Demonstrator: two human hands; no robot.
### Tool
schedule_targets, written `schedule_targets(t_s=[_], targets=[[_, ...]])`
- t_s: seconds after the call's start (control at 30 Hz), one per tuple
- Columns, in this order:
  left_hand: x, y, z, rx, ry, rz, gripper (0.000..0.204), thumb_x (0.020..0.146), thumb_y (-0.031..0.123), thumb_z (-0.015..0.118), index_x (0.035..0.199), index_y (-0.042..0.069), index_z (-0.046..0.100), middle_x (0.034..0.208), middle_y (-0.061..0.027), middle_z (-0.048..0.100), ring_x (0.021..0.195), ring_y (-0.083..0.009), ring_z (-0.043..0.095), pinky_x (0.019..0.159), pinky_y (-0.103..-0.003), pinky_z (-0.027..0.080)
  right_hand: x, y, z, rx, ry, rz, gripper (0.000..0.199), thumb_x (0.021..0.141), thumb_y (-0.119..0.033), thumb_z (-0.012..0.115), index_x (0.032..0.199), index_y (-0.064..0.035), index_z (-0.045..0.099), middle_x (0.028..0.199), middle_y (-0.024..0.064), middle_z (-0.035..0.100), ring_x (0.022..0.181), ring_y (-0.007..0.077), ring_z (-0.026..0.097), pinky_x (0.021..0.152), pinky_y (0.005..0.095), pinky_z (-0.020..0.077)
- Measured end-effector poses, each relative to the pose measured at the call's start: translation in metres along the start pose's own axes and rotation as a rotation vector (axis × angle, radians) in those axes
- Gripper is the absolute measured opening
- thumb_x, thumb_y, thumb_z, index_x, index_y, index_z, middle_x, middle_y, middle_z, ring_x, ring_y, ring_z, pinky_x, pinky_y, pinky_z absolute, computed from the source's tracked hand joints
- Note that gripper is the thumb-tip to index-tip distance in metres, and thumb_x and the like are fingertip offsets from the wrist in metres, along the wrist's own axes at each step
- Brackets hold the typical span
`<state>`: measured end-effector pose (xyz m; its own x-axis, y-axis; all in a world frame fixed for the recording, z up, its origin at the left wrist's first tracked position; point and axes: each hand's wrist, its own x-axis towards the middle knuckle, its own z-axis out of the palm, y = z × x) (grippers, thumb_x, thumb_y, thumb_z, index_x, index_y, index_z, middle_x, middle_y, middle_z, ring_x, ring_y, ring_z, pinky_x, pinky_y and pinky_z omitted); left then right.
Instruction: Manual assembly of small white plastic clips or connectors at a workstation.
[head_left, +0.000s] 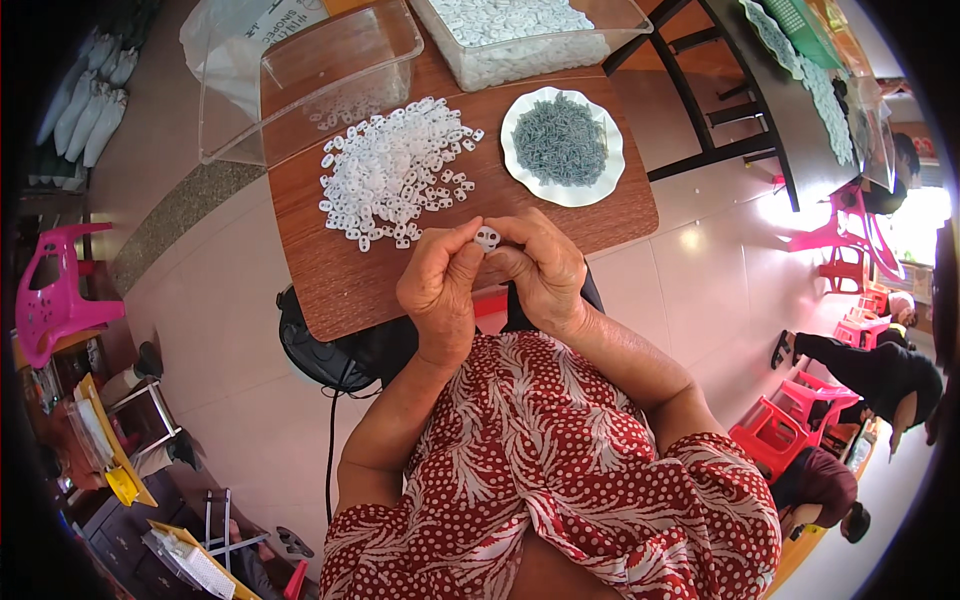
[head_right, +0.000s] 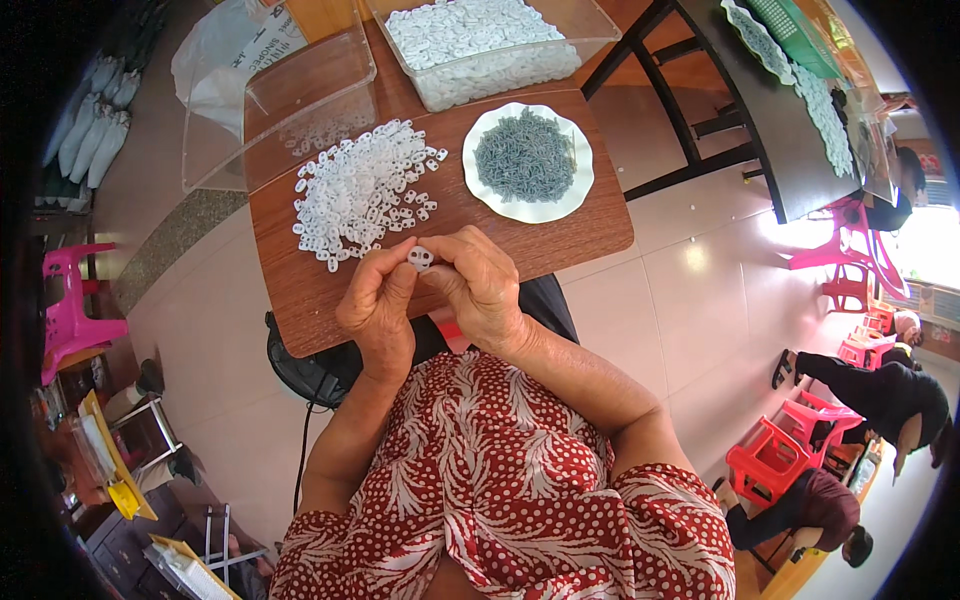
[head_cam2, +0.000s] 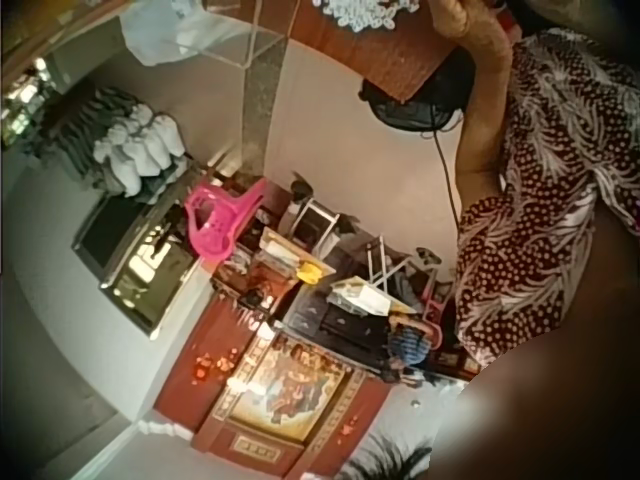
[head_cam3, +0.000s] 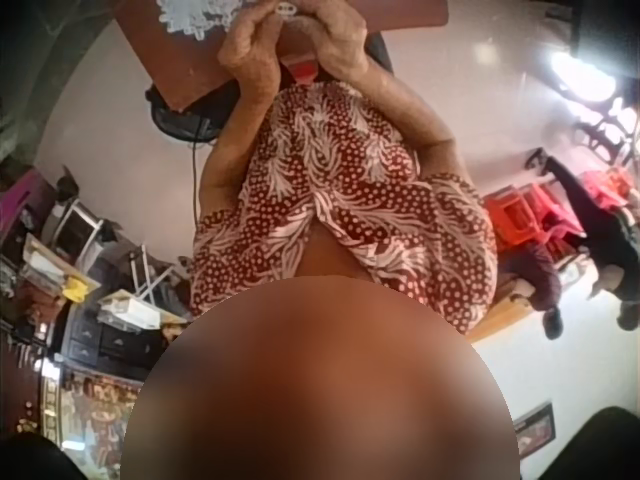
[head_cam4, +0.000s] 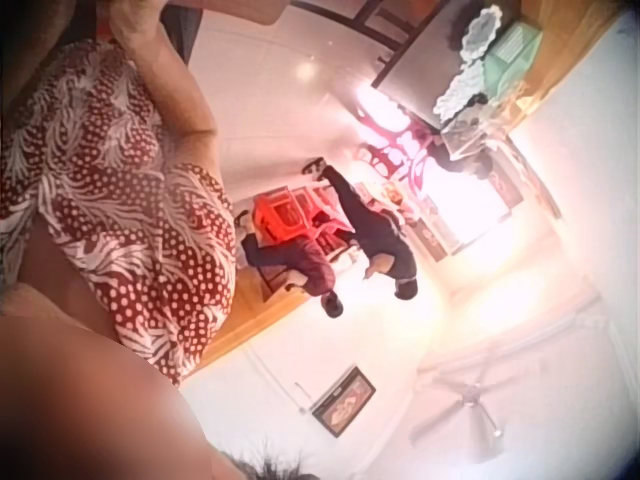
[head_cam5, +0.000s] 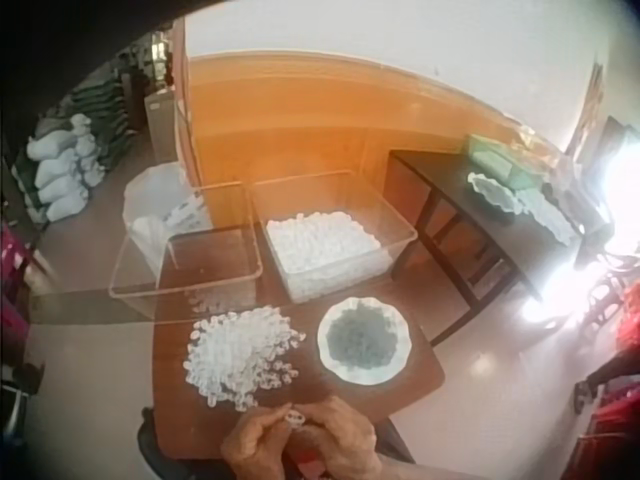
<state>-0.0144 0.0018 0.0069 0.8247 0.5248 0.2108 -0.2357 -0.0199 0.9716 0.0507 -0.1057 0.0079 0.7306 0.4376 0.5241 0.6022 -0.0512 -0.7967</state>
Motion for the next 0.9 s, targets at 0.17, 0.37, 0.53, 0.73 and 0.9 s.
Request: schedule_targets(t_s=[0.17,0.37,0.53,0.73,0.9], targets=[[-0.0027,-0.0011,-0.0006,0.030,0.019,-0.008,0.019,0.087,0.007,0.059,0.103,-0.002,0.062,0.091,-0.0024,0.059,0.082,-0.0089,0.052,0.075,-0.021,0.042,0.0010,-0.0041,0.0009,-0.029,-0.024,0.018,0.030,0.074,0.000,0.066,0.103,0.0018,0.058,0.079,0.0075,0.056,0.067,0.0156,0.053,0.056,0.0255,0.0424],[-0.0032,0.0087,-0.0009,0.066,0.044,-0.033,0.020,0.089,0.007,0.057,0.105,-0.003,0.061,0.096,-0.0043,0.061,0.085,-0.0099,0.054,0.076,-0.022,0.043,0.0032,-0.0011,0.0037,-0.028,-0.029,-0.015,0.029,0.075,-0.004,0.067,0.101,0.0017,0.058,0.079,0.0075,0.056,0.066,0.0166,0.052,0.056,0.0263,0.0417],[-0.0023,0.0028,-0.0058,0.110,0.018,0.055,0.020,0.088,0.004,0.057,0.106,-0.002,0.062,0.090,-0.0024,0.058,0.079,-0.0085,0.051,0.070,-0.021,0.042,0.0031,-0.0034,0.0048,-0.014,-0.010,-0.006,0.027,0.074,-0.005,0.067,0.100,0.0017,0.059,0.077,0.0072,0.056,0.066,0.0169,0.052,0.056,0.0262,0.0416],[-0.0039,0.0015,-0.0047,0.023,0.005,0.053,0.018,0.089,0.007,0.056,0.103,-0.003,0.062,0.087,-0.0014,0.057,0.079,-0.0076,0.050,0.071,-0.020,0.041,0.0009,-0.0028,0.0016,-0.058,-0.025,-0.023,0.028,0.074,-0.006,0.068,0.099,0.0018,0.059,0.075,0.0076,0.055,0.064,0.0173,0.051,0.055,0.0270,0.0416],[-0.0065,0.0031,-0.0026,-0.019,0.032,0.030,0.017,0.090,0.008,0.055,0.102,-0.002,0.061,0.088,-0.0011,0.056,0.080,-0.0072,0.049,0.072,-0.020,0.041,0.0033,-0.0039,0.0017,-0.064,-0.034,-0.072,0.028,0.074,-0.007,0.068,0.099,0.0010,0.059,0.073,0.0074,0.054,0.062,0.0189,0.051,0.054,0.0275,0.0412]])
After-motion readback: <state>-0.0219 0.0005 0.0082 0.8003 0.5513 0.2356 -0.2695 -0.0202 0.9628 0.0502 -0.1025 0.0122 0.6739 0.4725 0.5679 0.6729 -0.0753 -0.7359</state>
